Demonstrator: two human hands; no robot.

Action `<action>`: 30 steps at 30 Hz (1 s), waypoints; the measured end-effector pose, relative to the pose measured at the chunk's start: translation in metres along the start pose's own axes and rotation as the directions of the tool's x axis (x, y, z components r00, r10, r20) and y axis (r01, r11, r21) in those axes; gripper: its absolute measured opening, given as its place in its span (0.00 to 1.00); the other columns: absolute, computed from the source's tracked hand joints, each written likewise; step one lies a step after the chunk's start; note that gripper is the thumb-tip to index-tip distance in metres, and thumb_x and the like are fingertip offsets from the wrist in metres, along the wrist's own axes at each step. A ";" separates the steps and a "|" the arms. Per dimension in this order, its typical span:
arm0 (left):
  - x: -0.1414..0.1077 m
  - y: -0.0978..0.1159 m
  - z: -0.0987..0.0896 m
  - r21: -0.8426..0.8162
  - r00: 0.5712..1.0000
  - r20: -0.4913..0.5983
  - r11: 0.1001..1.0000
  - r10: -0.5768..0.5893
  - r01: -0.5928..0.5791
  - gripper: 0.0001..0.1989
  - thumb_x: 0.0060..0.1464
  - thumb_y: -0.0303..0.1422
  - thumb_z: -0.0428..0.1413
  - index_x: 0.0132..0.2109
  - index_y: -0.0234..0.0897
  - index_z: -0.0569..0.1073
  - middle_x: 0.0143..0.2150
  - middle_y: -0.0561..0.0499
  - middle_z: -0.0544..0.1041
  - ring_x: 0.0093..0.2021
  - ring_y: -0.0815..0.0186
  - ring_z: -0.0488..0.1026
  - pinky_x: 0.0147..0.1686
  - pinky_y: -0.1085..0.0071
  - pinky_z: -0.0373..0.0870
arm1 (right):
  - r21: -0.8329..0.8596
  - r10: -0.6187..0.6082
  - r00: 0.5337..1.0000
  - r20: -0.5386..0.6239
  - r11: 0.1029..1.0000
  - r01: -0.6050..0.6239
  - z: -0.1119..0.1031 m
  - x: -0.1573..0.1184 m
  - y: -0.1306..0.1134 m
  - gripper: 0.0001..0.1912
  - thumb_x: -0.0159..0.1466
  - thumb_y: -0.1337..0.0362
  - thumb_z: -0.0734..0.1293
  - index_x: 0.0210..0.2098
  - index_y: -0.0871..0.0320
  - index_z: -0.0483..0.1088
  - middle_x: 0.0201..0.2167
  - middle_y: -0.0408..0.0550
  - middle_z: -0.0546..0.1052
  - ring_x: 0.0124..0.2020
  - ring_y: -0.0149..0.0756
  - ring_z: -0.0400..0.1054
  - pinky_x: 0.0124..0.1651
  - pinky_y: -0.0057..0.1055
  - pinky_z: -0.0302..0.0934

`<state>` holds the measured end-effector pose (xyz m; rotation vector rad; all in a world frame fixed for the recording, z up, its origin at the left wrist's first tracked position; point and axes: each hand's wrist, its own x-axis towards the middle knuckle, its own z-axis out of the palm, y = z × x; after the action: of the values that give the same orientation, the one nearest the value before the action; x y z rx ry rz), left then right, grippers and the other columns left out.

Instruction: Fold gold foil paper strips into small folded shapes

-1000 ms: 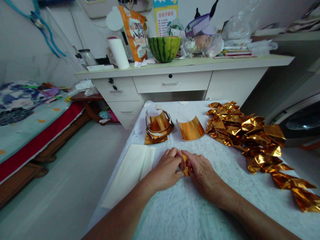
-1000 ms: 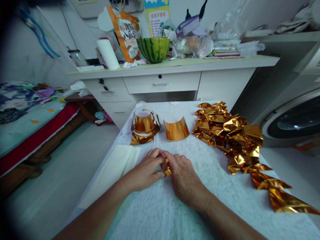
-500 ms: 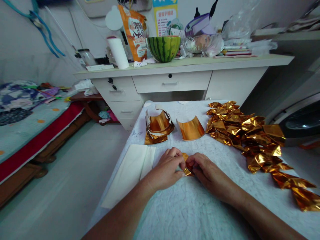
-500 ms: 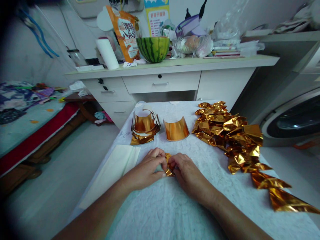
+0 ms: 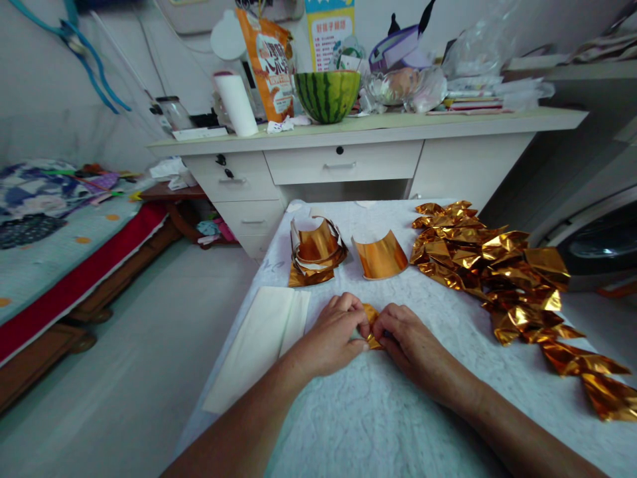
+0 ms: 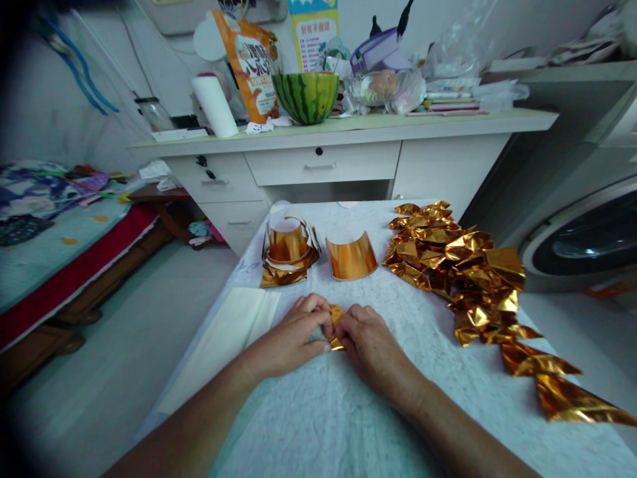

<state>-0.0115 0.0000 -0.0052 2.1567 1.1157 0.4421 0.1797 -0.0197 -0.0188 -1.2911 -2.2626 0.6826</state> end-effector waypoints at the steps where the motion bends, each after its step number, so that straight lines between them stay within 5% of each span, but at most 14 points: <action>1: 0.000 0.000 0.000 0.001 1.000 0.000 1.000 0.000 0.000 0.08 0.48 0.23 0.56 0.35 0.40 0.69 0.45 0.51 0.65 0.50 0.62 0.63 0.53 0.65 0.62 | 0.001 0.004 1.000 -0.002 1.000 -0.004 0.000 0.000 -0.001 0.10 0.62 0.76 0.60 0.30 0.57 0.67 0.33 0.47 0.70 0.36 0.37 0.62 0.40 0.35 0.57; 21: 0.000 -0.002 -0.003 0.003 0.999 0.047 1.000 0.007 -0.007 0.09 0.48 0.22 0.55 0.36 0.40 0.69 0.47 0.51 0.65 0.51 0.61 0.62 0.54 0.63 0.63 | -0.166 0.118 0.992 -0.038 0.978 -0.123 0.012 0.003 -0.014 0.02 0.61 0.69 0.63 0.32 0.57 0.67 0.33 0.49 0.68 0.36 0.41 0.60 0.40 0.37 0.53; 30: 0.000 -0.003 -0.002 0.024 0.999 0.051 1.000 0.014 -0.015 0.09 0.48 0.22 0.56 0.37 0.39 0.68 0.48 0.50 0.65 0.52 0.60 0.62 0.56 0.63 0.62 | -0.148 0.150 0.986 -0.074 0.976 -0.159 0.015 -0.003 -0.015 0.23 0.59 0.75 0.60 0.53 0.54 0.62 0.43 0.52 0.67 0.42 0.45 0.59 0.44 0.42 0.54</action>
<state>-0.0148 0.0019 -0.0054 2.1863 1.0830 0.3804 0.1624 -0.0314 -0.0217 -1.5528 -2.2176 0.5203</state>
